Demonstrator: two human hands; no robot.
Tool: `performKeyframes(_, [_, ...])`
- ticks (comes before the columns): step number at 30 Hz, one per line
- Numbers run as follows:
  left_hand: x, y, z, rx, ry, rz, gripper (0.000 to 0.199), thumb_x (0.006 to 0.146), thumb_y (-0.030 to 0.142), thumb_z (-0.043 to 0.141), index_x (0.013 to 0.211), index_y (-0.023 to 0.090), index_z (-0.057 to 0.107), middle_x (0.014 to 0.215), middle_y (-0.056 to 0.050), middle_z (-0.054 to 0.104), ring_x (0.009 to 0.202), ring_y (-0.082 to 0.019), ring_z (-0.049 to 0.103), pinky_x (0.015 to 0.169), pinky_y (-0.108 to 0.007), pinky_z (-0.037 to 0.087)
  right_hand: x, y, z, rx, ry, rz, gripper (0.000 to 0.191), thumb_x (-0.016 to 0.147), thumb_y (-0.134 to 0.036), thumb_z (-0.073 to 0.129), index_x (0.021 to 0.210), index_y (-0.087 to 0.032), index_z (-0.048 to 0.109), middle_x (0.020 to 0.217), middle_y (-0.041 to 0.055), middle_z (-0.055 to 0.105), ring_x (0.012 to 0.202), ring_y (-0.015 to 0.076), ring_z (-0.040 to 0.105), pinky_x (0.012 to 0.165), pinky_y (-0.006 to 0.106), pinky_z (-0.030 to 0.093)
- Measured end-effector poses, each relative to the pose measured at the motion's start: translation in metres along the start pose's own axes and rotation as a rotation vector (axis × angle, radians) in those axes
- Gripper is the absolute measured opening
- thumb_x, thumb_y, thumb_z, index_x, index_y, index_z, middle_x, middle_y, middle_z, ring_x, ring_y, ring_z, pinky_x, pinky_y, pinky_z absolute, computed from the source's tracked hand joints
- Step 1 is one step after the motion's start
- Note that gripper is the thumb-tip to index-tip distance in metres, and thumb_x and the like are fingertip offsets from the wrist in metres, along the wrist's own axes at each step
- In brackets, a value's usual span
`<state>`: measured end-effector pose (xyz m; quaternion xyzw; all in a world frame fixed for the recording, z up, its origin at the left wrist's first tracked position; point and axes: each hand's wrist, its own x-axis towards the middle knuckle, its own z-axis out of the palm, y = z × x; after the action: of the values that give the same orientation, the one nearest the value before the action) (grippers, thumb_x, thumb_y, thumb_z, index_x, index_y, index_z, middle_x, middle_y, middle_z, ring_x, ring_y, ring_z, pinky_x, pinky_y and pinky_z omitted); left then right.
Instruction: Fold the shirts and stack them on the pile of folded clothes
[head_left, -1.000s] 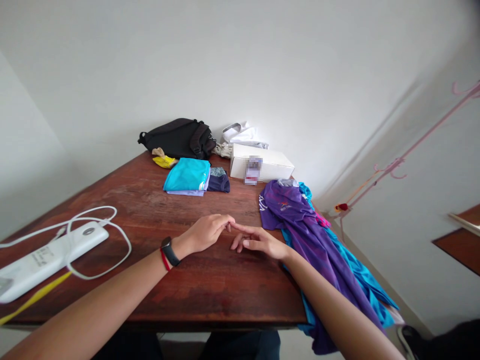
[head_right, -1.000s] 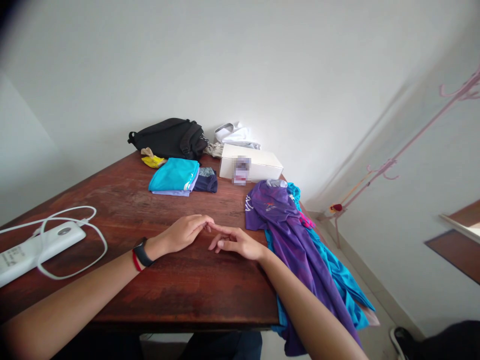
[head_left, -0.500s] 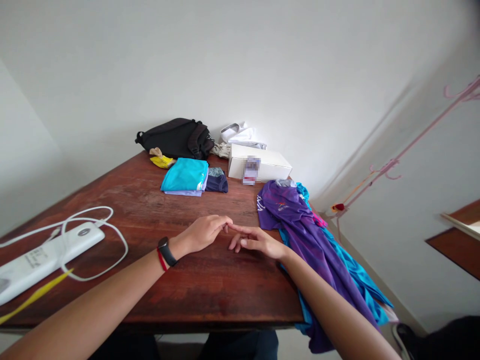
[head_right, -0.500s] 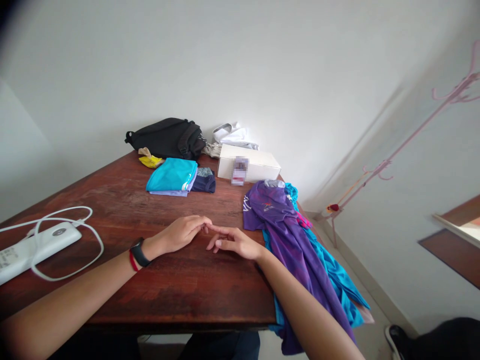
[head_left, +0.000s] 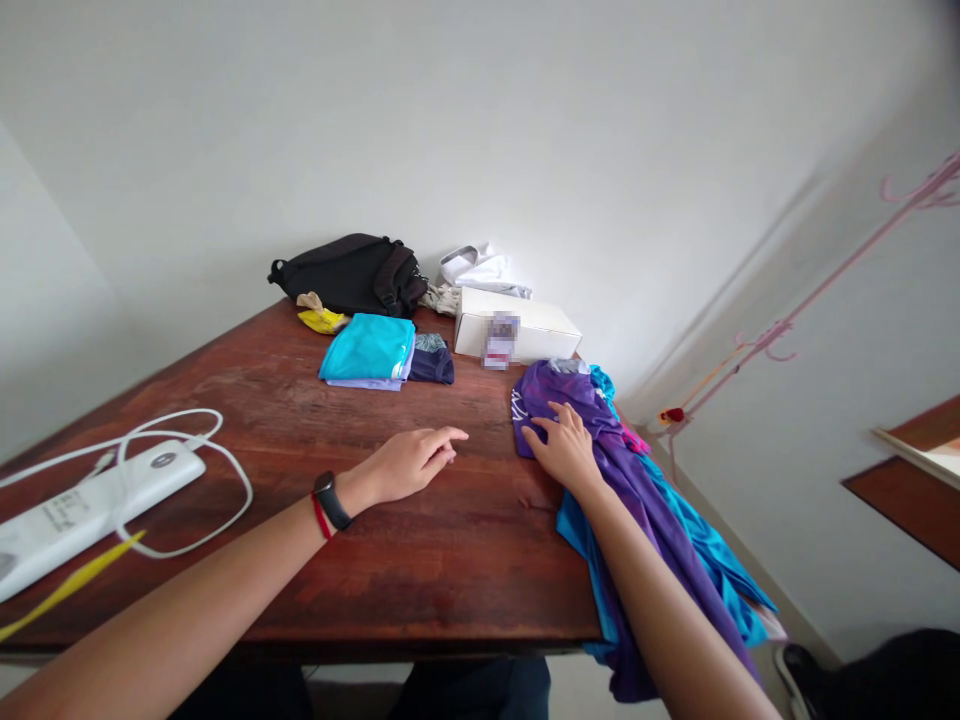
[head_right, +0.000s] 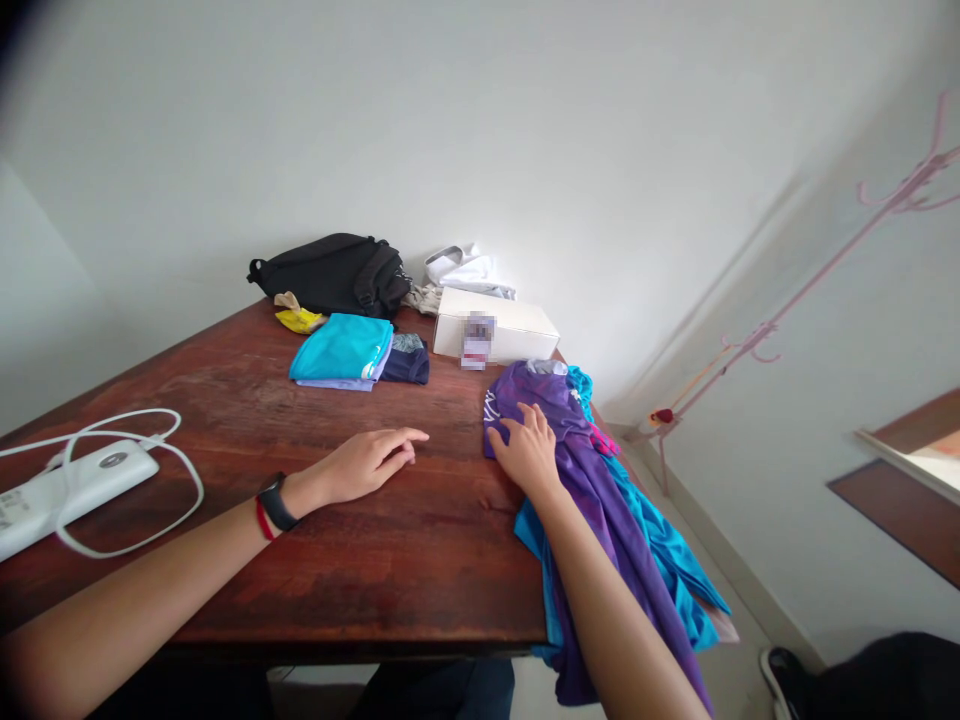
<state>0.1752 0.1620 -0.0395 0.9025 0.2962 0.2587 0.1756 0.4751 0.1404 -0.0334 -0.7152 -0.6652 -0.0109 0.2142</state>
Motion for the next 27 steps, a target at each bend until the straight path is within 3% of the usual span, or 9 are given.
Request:
performKeyframes(5, [0.0, 0.001, -0.001, 0.007, 0.005, 0.005, 0.033, 0.104, 0.025, 0.046, 0.136, 0.025, 0.056, 0.115, -0.004, 0.075, 0.101, -0.02, 0.072, 0.089, -0.031, 0.052, 0.001, 0.013, -0.001, -0.144, -0.241, 0.136, 0.056, 0.1, -0.051, 0.047, 0.133, -0.011, 0.067, 0.16, 0.0187, 0.04, 0.154, 0.0457, 0.014, 0.116, 0.069, 0.02])
performKeyframes(10, [-0.001, 0.0, -0.002, 0.0, 0.012, 0.0, 0.034, 0.103, 0.024, 0.047, 0.136, 0.025, 0.056, 0.112, -0.003, 0.075, 0.1, -0.02, 0.072, 0.09, -0.03, 0.051, 0.004, 0.013, 0.004, -0.076, -0.222, 0.14, 0.056, 0.103, -0.044, 0.042, 0.143, -0.008, 0.057, 0.161, 0.0174, 0.041, 0.155, 0.0405, 0.019, 0.12, 0.064, 0.022])
performKeyframes(14, [-0.001, -0.002, 0.0, -0.015, 0.018, 0.008, 0.035, 0.102, 0.023, 0.048, 0.136, 0.026, 0.056, 0.11, -0.003, 0.076, 0.1, -0.02, 0.072, 0.089, -0.03, 0.05, 0.007, 0.01, 0.008, 0.178, -0.122, 0.08, 0.054, 0.101, -0.041, 0.047, 0.143, -0.008, 0.058, 0.157, 0.0178, 0.046, 0.154, 0.033, 0.028, 0.125, 0.05, 0.023])
performKeyframes(17, [0.0, -0.001, 0.0, -0.044, 0.012, -0.007, 0.035, 0.102, 0.024, 0.049, 0.136, 0.025, 0.057, 0.109, -0.004, 0.075, 0.099, -0.02, 0.071, 0.088, -0.03, 0.05, 0.002, -0.002, 0.001, 0.569, -0.148, -0.01, 0.059, 0.097, -0.051, 0.055, 0.142, -0.012, 0.061, 0.155, 0.0153, 0.05, 0.148, 0.0302, 0.04, 0.125, 0.046, 0.023])
performKeyframes(19, [0.001, -0.001, 0.0, -0.091, 0.014, -0.031, 0.035, 0.103, 0.027, 0.049, 0.136, 0.024, 0.057, 0.105, -0.004, 0.076, 0.096, -0.02, 0.072, 0.087, -0.03, 0.05, -0.006, -0.012, -0.009, 0.863, -0.288, -0.069, 0.059, 0.096, -0.055, 0.059, 0.142, -0.018, 0.062, 0.153, 0.0113, 0.053, 0.147, 0.0286, 0.042, 0.126, 0.046, 0.022])
performKeyframes(22, [0.002, 0.0, 0.0, -0.196, 0.012, -0.064, 0.033, 0.104, 0.035, 0.048, 0.131, 0.022, 0.062, 0.107, -0.006, 0.076, 0.097, -0.023, 0.072, 0.091, -0.032, 0.05, -0.02, -0.021, -0.025, 1.178, -0.6, -0.18, 0.054, 0.094, -0.057, 0.062, 0.134, -0.021, 0.069, 0.145, 0.01, 0.062, 0.141, 0.0296, 0.051, 0.124, 0.047, 0.025])
performKeyframes(24, [0.003, 0.0, 0.001, -0.27, 0.013, -0.048, 0.035, 0.105, 0.04, 0.044, 0.125, 0.021, 0.066, 0.116, -0.008, 0.074, 0.107, -0.025, 0.069, 0.099, -0.035, 0.049, -0.024, -0.023, -0.033, 1.24, -0.809, -0.322, 0.053, 0.091, -0.06, 0.065, 0.126, -0.02, 0.075, 0.136, 0.0121, 0.068, 0.134, 0.0318, 0.058, 0.121, 0.047, 0.03])
performKeyframes(27, [0.003, -0.001, 0.002, -0.377, 0.045, 0.01, 0.038, 0.105, 0.041, 0.042, 0.126, 0.02, 0.067, 0.129, -0.008, 0.07, 0.124, -0.027, 0.061, 0.111, -0.039, 0.043, -0.023, -0.026, -0.039, 1.153, -1.097, -0.593, 0.056, 0.089, -0.061, 0.068, 0.126, -0.019, 0.075, 0.135, 0.0147, 0.067, 0.133, 0.0323, 0.058, 0.118, 0.043, 0.034])
